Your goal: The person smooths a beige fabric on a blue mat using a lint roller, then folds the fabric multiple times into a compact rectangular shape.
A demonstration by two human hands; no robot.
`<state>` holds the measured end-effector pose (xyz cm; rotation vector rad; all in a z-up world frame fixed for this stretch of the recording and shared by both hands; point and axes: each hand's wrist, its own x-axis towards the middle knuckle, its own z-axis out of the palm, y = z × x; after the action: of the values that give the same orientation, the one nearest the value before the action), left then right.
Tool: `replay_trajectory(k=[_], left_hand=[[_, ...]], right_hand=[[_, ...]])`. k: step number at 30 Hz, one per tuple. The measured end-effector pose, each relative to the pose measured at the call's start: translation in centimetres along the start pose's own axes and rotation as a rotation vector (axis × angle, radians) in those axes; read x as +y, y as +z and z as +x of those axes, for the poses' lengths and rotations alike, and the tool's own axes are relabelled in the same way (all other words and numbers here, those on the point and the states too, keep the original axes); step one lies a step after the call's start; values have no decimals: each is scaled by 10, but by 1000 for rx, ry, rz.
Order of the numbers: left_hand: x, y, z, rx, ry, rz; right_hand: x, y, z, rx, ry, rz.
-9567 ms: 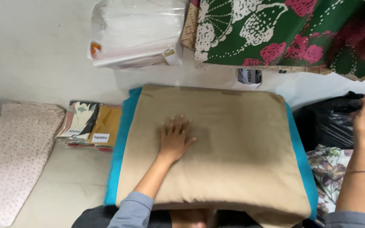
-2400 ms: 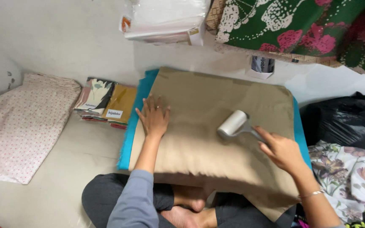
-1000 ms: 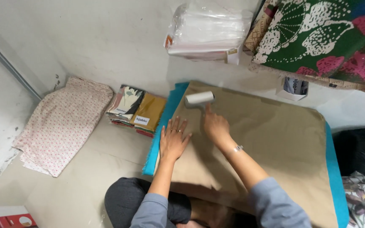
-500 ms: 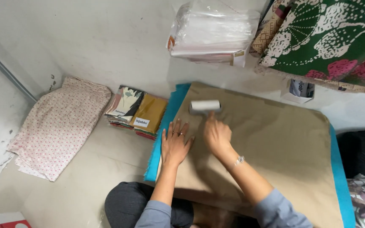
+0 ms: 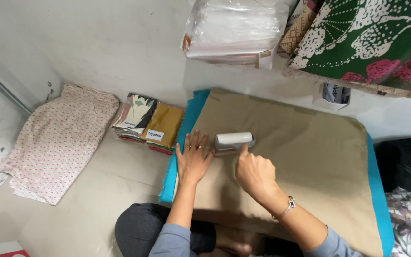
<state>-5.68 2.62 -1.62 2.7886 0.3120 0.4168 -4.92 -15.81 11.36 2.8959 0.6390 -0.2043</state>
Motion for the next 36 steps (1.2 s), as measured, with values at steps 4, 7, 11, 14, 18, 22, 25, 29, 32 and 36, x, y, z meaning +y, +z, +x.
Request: replay_trajectory(k=[4, 7, 11, 14, 18, 22, 25, 29, 32, 36], left_hand=[[0, -1, 0, -28, -13, 24], [2, -11, 1, -58, -5, 4], [0, -13, 3, -101, -29, -12], [2, -14, 4, -123, -37, -14], [3, -16, 3, -132, -46, -9], [4, -18, 3, -142, -46, 21], [4, -19, 3, -147, -46, 8], [6, -24, 5, -202, -67, 7], [6, -25, 5, -210, -69, 18], [5, -21, 6, -210, -74, 25]], right_hand=[[16, 11, 55, 47, 114, 33], [36, 24, 107, 189, 155, 99], [63, 50, 119, 181, 228, 11], [57, 0, 37, 50, 218, 21], [60, -14, -37, -114, 194, 39], [82, -16, 8, -74, 250, -38], [127, 32, 72, -38, 452, 115], [148, 40, 69, 169, 374, 9], [133, 31, 7, 62, 384, -6], [111, -11, -71, -170, 403, 55]])
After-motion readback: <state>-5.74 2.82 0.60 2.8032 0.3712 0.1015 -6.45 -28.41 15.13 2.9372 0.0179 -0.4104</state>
